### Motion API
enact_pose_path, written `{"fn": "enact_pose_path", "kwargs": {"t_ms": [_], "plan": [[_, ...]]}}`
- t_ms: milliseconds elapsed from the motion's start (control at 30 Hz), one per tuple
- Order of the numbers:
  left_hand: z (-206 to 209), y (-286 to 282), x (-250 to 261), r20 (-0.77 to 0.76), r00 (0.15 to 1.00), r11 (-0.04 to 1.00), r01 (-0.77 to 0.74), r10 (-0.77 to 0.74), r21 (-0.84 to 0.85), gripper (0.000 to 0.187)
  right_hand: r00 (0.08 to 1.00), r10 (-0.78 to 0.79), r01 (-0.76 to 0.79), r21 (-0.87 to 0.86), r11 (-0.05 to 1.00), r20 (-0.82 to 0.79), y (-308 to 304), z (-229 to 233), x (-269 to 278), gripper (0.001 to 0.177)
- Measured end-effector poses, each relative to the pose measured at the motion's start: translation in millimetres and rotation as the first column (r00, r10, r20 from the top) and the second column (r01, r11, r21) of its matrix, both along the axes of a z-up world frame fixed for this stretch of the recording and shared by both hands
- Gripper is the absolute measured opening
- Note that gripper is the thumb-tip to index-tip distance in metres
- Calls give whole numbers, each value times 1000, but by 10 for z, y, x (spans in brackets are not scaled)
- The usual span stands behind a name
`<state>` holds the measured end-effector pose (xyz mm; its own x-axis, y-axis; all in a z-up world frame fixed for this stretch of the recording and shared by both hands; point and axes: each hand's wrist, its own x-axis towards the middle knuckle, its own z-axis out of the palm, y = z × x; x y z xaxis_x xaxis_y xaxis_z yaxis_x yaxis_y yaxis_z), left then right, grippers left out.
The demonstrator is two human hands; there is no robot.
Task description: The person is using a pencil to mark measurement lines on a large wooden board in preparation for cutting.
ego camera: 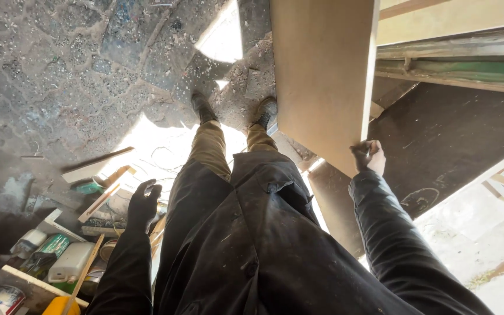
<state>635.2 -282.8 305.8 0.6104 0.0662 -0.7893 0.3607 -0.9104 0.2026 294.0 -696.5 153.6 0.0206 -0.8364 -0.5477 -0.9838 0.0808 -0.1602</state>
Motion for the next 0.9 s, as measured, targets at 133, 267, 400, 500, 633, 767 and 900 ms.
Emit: {"fn": "enact_pose_path", "kwargs": {"t_ms": [133,267,400,500,633,767,900], "plan": [[-37,13,101,-9,1000,1000,-17,16,-24,46,997,57,-50,111,993,-57,196,268,237,31],[-41,64,138,-7,998,994,-70,70,-87,46,987,162,-141,464,874,-4,386,1068,750,81],[-209,272,110,-60,992,987,-114,107,-110,48,951,277,-168,523,836,-136,552,862,726,67],[-457,467,88,-74,990,982,-131,122,-136,48,940,307,-200,485,851,-152,570,787,746,65],[-406,442,261,-132,975,969,-197,178,-151,46,954,278,-239,280,930,-111,638,949,820,32],[-539,401,548,-122,979,951,-188,163,-244,43,850,258,-256,-67,964,460,732,1933,1620,25],[-364,149,920,-41,993,894,85,-114,-440,25,904,380,-361,126,924,-195,433,2287,2083,37]]}}
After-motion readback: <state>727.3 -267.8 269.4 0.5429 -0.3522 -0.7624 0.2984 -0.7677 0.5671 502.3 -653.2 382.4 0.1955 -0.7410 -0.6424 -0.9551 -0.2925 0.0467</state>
